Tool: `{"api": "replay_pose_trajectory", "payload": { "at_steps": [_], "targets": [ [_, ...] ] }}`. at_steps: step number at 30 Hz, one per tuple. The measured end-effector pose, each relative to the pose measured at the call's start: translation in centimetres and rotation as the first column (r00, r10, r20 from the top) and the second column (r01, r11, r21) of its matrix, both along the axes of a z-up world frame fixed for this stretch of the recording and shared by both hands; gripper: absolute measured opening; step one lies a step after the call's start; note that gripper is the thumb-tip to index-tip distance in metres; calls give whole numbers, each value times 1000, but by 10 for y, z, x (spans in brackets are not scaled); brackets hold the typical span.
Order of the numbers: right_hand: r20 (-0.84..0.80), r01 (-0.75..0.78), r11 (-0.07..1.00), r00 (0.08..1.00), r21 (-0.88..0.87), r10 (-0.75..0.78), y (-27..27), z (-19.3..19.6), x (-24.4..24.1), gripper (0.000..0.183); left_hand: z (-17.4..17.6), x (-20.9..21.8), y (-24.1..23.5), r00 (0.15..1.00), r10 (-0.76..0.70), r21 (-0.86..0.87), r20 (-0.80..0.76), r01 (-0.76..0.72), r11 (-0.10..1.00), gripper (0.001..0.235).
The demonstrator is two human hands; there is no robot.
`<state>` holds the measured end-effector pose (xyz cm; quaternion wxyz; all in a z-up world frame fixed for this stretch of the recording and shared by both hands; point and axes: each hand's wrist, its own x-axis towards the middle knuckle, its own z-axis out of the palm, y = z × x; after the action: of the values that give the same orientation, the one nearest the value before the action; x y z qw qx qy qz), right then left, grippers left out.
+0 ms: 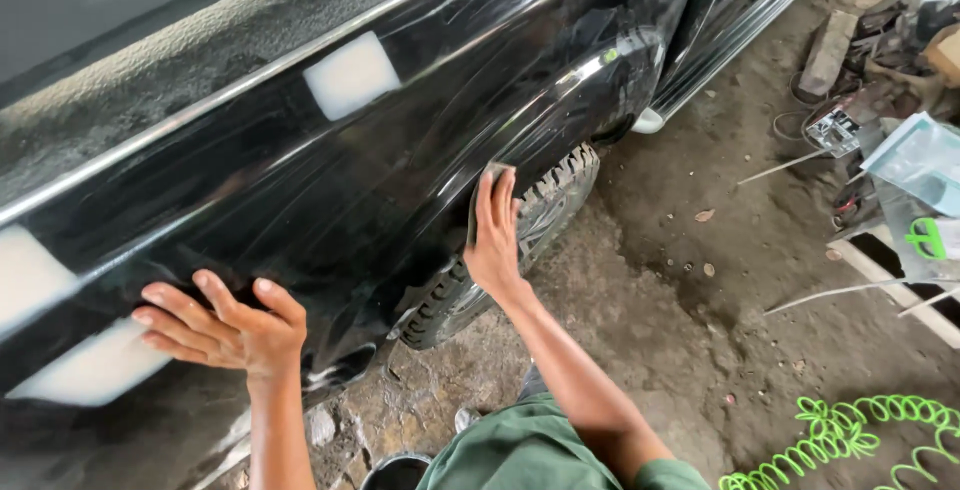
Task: The person scrubs the rear bumper and side panels of a black pickup truck using a sponge and a bucket of water. They wipe the surface repeatedly, occasionally dipping the sponge into the bucket. At one point, the person briefly touches a duck on the ground before resuming cleaning.
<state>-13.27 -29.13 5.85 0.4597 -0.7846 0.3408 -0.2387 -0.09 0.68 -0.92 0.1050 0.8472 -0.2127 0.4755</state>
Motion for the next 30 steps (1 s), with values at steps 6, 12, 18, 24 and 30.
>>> {"api": "replay_pose_trajectory", "payload": {
  "at_steps": [6,12,18,24,30],
  "targets": [
    [24,84,932,996,-352,-81,-81,-45,12,103,-2,1,4,1000,22,25,-1,-22,999,67],
    [285,-3,961,955,-276,85,-21,-83,4,109,-4,2,5,1000,28,19,-6,-28,999,67],
    [314,60,996,946,67,-78,-90,-67,16,71,-6,4,8,998,54,50,8,-55,997,65],
    [431,60,936,897,-347,102,-39,-109,20,81,-7,2,6,998,55,52,-30,-54,997,68],
    [40,272,949,959,162,-281,-68,-67,24,68,-11,4,10,998,62,48,-16,-61,997,69]
  ]
}}
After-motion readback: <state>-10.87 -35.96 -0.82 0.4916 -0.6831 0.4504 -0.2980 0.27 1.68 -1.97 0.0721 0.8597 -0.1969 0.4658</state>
